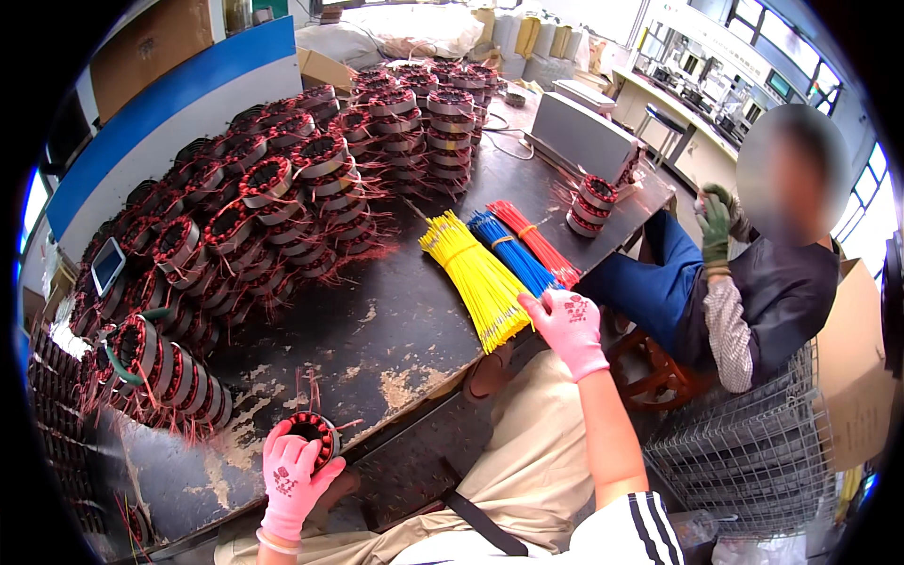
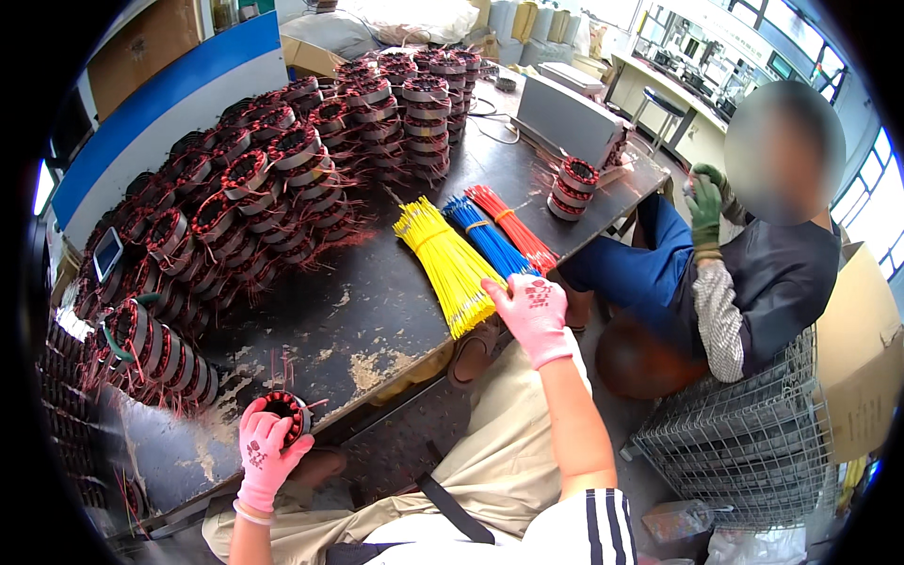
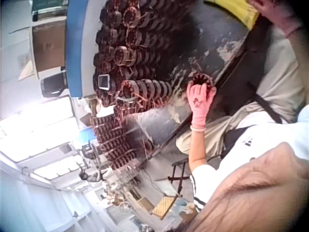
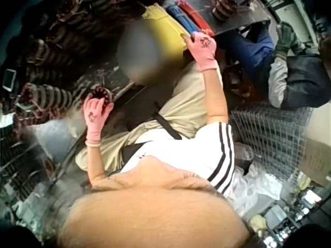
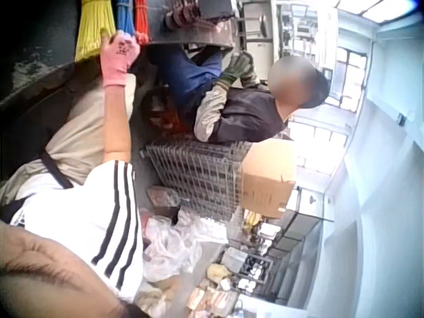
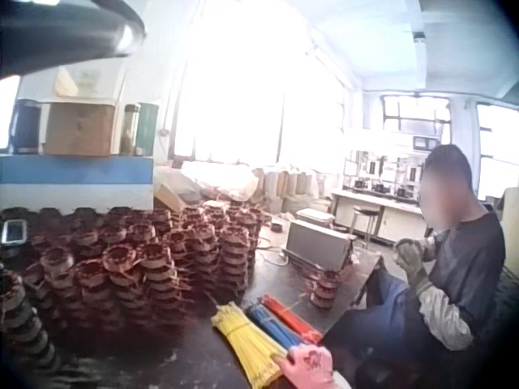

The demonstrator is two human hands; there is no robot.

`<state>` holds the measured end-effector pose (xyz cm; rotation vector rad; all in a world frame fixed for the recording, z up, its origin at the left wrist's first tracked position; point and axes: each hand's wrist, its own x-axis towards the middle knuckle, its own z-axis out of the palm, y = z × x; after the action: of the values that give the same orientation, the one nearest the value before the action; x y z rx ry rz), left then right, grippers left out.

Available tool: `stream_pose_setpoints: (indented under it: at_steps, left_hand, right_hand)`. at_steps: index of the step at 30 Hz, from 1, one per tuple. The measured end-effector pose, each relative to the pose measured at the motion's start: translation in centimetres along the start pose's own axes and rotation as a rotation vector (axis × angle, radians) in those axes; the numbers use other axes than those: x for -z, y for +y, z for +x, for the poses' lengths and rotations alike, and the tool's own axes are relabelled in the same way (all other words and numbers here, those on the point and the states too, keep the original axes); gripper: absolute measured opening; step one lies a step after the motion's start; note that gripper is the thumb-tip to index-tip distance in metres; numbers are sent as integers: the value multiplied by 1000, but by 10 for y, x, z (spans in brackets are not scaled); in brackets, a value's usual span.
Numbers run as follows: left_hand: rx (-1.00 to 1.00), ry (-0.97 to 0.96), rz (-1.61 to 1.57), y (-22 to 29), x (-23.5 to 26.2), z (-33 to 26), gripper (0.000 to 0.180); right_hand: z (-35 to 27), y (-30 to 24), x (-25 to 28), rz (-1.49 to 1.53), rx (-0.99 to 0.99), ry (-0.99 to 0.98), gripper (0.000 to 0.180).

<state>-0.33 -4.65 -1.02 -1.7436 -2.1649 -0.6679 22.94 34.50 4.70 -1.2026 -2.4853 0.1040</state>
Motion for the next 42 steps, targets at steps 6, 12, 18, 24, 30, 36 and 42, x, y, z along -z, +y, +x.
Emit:
stream_pose_setpoints:
  at_steps: [6, 12, 18, 24, 30, 36, 42]
  left_hand:
    - [0, 1, 1, 6, -5, 4, 41]
    - [36, -19, 3, 7, -2, 1, 40]
    - [45, -21, 2, 12, 0, 5, 39]
    - [52, -10, 7, 15, 0, 4, 38]
    - [63, 23, -10, 9, 4, -11, 47]
    - [-146, 467, 158, 52, 63, 31, 49]
    - [-106, 382, 176, 39, 73, 35, 31]
  right_hand:
    - [-5, 30, -20, 94, -17, -239, 54]
    - [-6, 31, -15, 184, -119, -163, 48]
    - [-6, 45, -31, 597, -257, -347, 43]
    - [-14, 47, -16, 891, -354, -331, 36]
    - [-65, -7, 47, 1288, -134, -222, 28]
    - [-96, -148, 60, 1245, 718, -410, 25]
    - [-89, -187, -6, 1192, 680, -328, 13]
